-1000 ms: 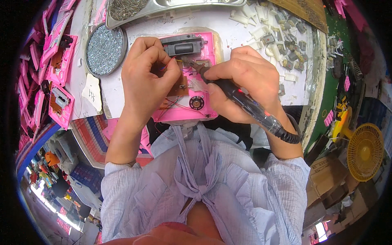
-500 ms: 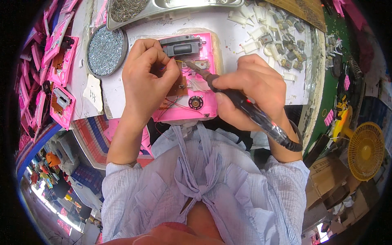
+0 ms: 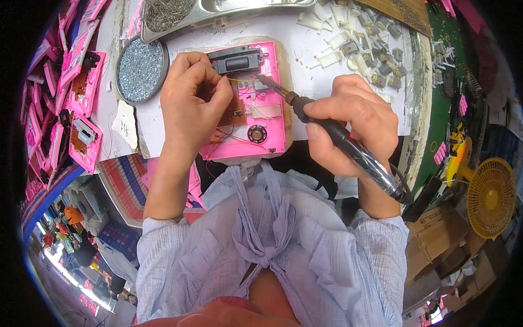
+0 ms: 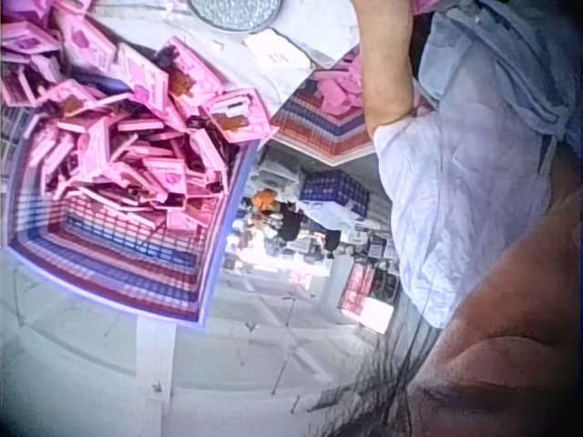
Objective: Soldering wires and assembling the casing of a pink electronic toy using manual tools and an electric screwdriver.
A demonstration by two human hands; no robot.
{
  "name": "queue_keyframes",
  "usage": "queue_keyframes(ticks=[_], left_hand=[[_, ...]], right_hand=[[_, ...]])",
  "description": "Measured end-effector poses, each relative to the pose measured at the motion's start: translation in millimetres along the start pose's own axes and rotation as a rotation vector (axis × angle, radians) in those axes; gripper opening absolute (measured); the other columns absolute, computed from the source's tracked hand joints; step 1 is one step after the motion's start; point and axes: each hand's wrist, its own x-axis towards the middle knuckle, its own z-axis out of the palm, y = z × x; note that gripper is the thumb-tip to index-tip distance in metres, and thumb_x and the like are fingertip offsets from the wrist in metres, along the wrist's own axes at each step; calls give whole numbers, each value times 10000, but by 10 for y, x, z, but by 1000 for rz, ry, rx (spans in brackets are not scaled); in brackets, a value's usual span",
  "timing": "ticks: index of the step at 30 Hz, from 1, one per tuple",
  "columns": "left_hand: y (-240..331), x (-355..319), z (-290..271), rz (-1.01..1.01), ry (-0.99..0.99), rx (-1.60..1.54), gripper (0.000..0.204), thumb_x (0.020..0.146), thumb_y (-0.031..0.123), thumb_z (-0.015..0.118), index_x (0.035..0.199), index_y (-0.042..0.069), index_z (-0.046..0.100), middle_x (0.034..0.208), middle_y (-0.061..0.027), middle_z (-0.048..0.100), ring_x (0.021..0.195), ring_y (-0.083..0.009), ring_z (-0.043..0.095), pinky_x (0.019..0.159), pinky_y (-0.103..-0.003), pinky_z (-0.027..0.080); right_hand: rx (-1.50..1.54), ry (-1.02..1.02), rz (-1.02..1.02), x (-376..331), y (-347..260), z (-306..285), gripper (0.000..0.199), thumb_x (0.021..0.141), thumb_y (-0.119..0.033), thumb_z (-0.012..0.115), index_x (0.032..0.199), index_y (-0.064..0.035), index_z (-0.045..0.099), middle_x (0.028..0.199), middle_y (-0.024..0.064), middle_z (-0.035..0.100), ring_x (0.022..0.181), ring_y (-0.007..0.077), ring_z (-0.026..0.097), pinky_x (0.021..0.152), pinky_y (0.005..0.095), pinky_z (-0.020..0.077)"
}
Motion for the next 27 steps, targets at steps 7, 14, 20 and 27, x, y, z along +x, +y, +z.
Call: queue_keyframes(ticks=[7, 14, 20, 27], left_hand=[[79, -19, -140, 63, -57, 56, 190, 742, 52, 792, 863, 13, 651, 1001, -104, 607, 723, -249, 647, 634, -363, 539], [164, -123, -12, 442, -431, 56, 226, 782, 55, 791, 994, 61, 712, 1095, -122, 681, 910, -310, 670, 788, -405, 555], [66, -113, -19, 37, -397, -290, 150, 774, 22, 800, 880, 8, 695, 797, -66, 713, 711, -190, 692, 656, -321, 536], [90, -135, 40, -230, -351, -411, 131, 811, 13, 813, 886, 5, 706, 719, -66, 699, 580, -96, 635, 528, -265, 480]], right_hand=[[-20, 75, -14, -78, 10, -116, 232, 762, -13, 730, 979, 36, 661, 741, 106, 639, 626, 230, 551, 642, 371, 475], [50, 140, 159, -216, -19, -201, 283, 811, -9, 722, 1076, 62, 653, 821, 122, 648, 770, 224, 589, 784, 364, 487], [226, 225, 417, -411, -82, -20, 338, 889, -4, 727, 1210, 40, 632, 1136, 115, 655, 978, 140, 607, 869, 274, 480], [7, 82, 199, -33, 88, 588, 448, 780, 69, 763, 1197, -74, 688, 1008, 125, 697, 911, 286, 694, 785, 357, 562]])
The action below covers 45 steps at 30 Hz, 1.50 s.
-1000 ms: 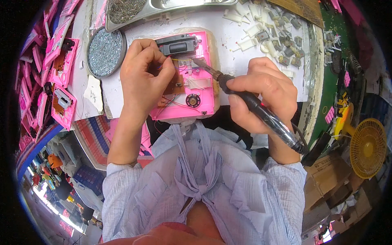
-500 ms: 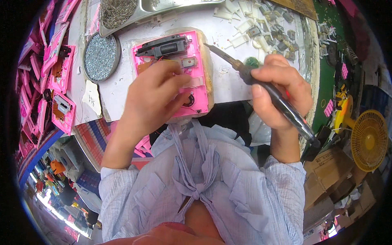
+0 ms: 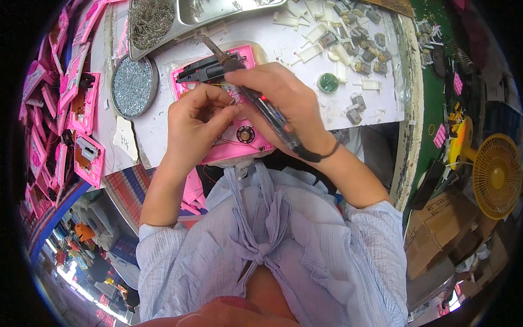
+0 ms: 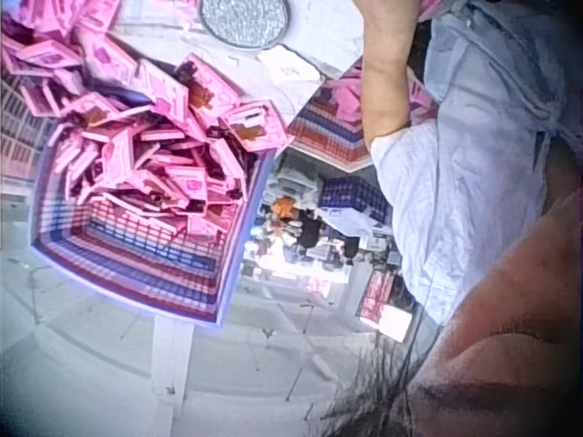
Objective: Soldering wires and assembling the casing of a pink electronic toy using manual tools and an electric screwdriver.
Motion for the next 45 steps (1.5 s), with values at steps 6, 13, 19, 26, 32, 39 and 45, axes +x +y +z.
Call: queue_keyframes(ticks=[6, 13, 19, 26, 32, 39, 45], left_hand=[[24, -29, -57, 103, -35, 64, 98, 871, 12, 766, 955, 0, 718, 842, -57, 714, 712, -114, 663, 628, -256, 520], [74, -50, -162, 301, -167, 265, 139, 810, 5, 752, 936, -3, 693, 1026, -129, 648, 852, -250, 657, 736, -337, 524], [51, -65, -204, 393, -274, 337, 168, 771, -21, 738, 911, -1, 647, 1147, -135, 591, 909, -277, 641, 776, -360, 524], [51, -45, -209, 400, -288, 374, 177, 767, -29, 729, 909, 4, 628, 1144, -144, 599, 933, -296, 649, 780, -373, 536], [36, -44, -195, 423, -272, 372, 195, 757, -26, 727, 914, 13, 619, 1137, -143, 609, 961, -309, 653, 788, -377, 543], [30, -25, -190, 450, -276, 399, 217, 745, -14, 736, 925, 28, 622, 1132, -131, 615, 995, -320, 647, 820, -392, 539], [36, -27, -195, 455, -283, 418, 221, 749, -2, 743, 930, 37, 623, 1135, -124, 618, 1001, -321, 647, 827, -396, 540]], right_hand=[[-37, 59, 2, -41, 46, 111, 454, 778, 79, 756, 1190, -100, 691, 995, 120, 696, 878, 281, 696, 758, 346, 566], [-3, 71, -13, -171, -99, -424, 388, 794, 35, 777, 1161, -13, 659, 921, 107, 663, 813, 228, 634, 717, 323, 498], [305, -113, 95, -362, -43, -823, 235, 767, -86, 738, 967, 10, 661, 757, 67, 578, 664, 166, 482, 606, 295, 375], [167, -296, 76, -252, -31, -664, 214, 660, -56, 724, 871, -61, 695, 654, 23, 577, 584, 203, 505, 564, 330, 390], [172, -332, 71, -211, -34, -642, 219, 654, -45, 724, 870, -61, 689, 696, 39, 630, 602, 224, 540, 588, 336, 428], [140, -346, 49, -181, -35, -598, 217, 655, -44, 728, 868, -66, 687, 762, 51, 680, 630, 252, 586, 610, 352, 467], [130, -364, 33, -159, -51, -590, 222, 652, -34, 728, 867, -68, 688, 777, 49, 686, 634, 253, 593, 609, 354, 472]])
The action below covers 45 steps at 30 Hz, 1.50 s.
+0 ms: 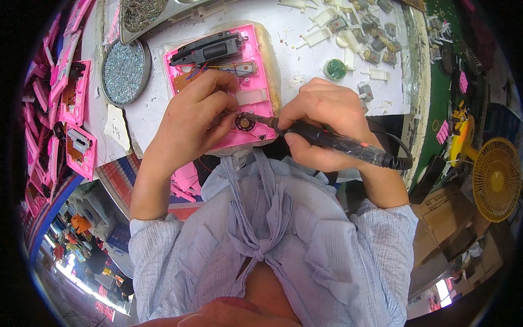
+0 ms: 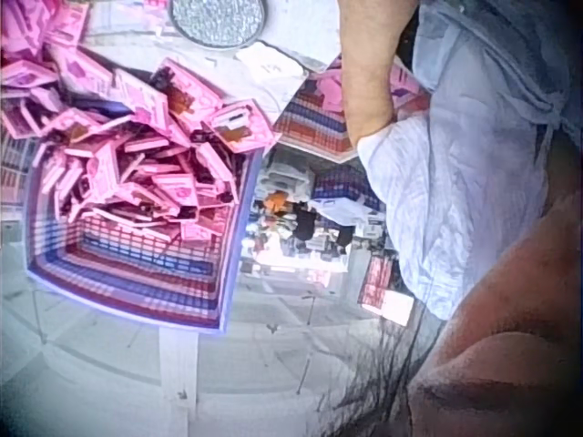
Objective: Soldering wires and assembling the casing of a pink electronic toy using manual tools and an electric screwdriver.
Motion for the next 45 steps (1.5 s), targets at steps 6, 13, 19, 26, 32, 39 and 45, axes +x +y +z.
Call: queue_keyframes(ticks=[6, 13, 19, 26, 32, 39, 45], left_hand=[[-12, 8, -4, 6, -14, -4, 206, 758, 0, 739, 927, 33, 625, 1127, -122, 618, 984, -316, 647, 816, -394, 540], [-3, 9, -25, -16, -17, -36, 189, 765, -3, 735, 928, 27, 645, 1119, -124, 620, 954, -303, 651, 803, -383, 540], [14, -4, 4, -18, -5, -21, 190, 756, 12, 745, 931, 34, 673, 1121, -127, 626, 934, -290, 655, 791, -373, 538], [18, 6, 1, -7, -15, 7, 212, 730, 15, 758, 928, 40, 687, 1116, -118, 635, 902, -278, 652, 779, -376, 539], [8, -6, 10, 8, -8, 17, 244, 715, 11, 770, 945, 39, 693, 1119, -115, 636, 903, -275, 656, 777, -377, 544], [2, 0, 12, 37, -1, 29, 281, 690, 5, 785, 955, 45, 701, 1124, -116, 639, 910, -278, 667, 776, -379, 552], [19, -7, 13, 39, -19, 71, 284, 681, 4, 785, 946, 61, 703, 1140, -112, 643, 926, -280, 670, 777, -388, 557]], right_hand=[[21, 41, 8, -30, -16, -80, 212, 653, -39, 719, 861, -60, 686, 689, 31, 618, 580, 212, 524, 563, 334, 411], [28, 139, -5, -89, -16, -122, 194, 668, -63, 719, 859, -54, 685, 640, 22, 555, 555, 184, 461, 539, 314, 356], [28, 61, 27, -71, -44, -118, 194, 672, -72, 727, 862, -56, 689, 691, 35, 621, 580, 198, 524, 560, 322, 407], [9, 20, 24, -46, -37, -73, 228, 649, -47, 736, 872, -57, 690, 773, 57, 693, 631, 256, 609, 606, 359, 469], [-4, -2, 25, -22, -46, -54, 235, 645, -38, 736, 874, -57, 683, 788, 61, 696, 642, 261, 618, 622, 358, 482], [-25, -2, 57, -8, -77, -56, 228, 644, -35, 737, 865, -63, 686, 777, 57, 691, 647, 260, 619, 615, 354, 488], [-37, 15, 73, -5, -85, -43, 219, 647, -42, 742, 859, -68, 694, 754, 51, 679, 638, 249, 611, 598, 346, 478]])
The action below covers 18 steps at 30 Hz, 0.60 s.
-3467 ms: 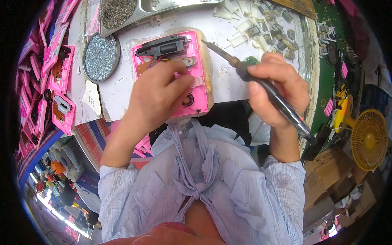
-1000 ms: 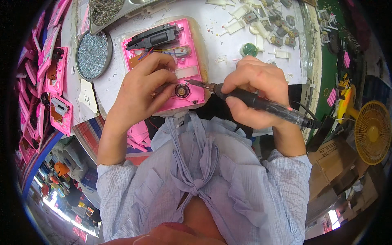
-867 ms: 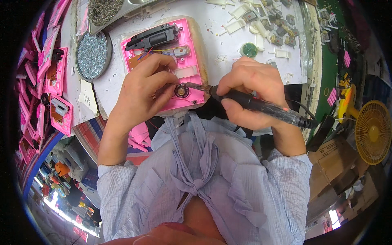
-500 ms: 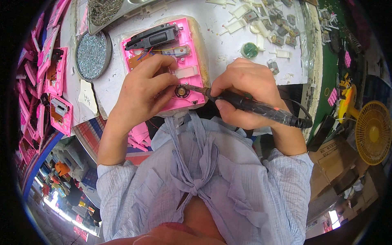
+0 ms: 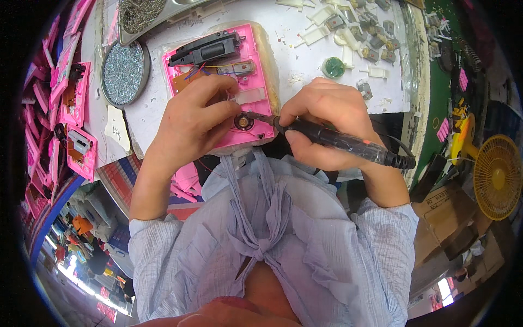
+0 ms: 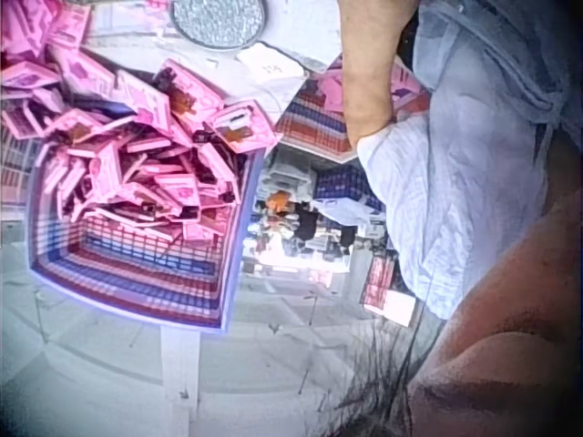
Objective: Soldering wires and assembling the casing of a pink electronic toy using manual tools and an electric screwdriver.
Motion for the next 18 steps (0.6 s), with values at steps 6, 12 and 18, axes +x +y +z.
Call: queue_keyframes(ticks=[6, 12, 18], left_hand=[[-19, -43, 11, 20, 19, 33, 288, 682, 17, 787, 951, 62, 695, 1148, -113, 645, 940, -286, 666, 783, -396, 558], [-8, 18, -49, 42, -9, 63, 201, 717, 50, 766, 896, 48, 674, 1128, -129, 648, 969, -313, 660, 800, -417, 553], [-24, 17, 52, 38, 43, 64, 185, 720, 14, 765, 880, 33, 673, 1089, -146, 662, 946, -342, 663, 789, -425, 545]], right_hand=[[22, 30, 1, -110, -31, -97, 205, 700, -90, 757, 884, -39, 684, 711, 47, 610, 596, 199, 523, 572, 323, 408], [140, 530, 96, -862, 45, -674, 272, 825, -157, 730, 980, 39, 625, 870, 98, 614, 820, 155, 543, 783, 308, 430], [-96, 1271, 72, -1423, 32, -1872, 117, 910, 16, 647, 1020, -8, 679, 896, -14, 610, 753, 45, 536, 651, 174, 407]])
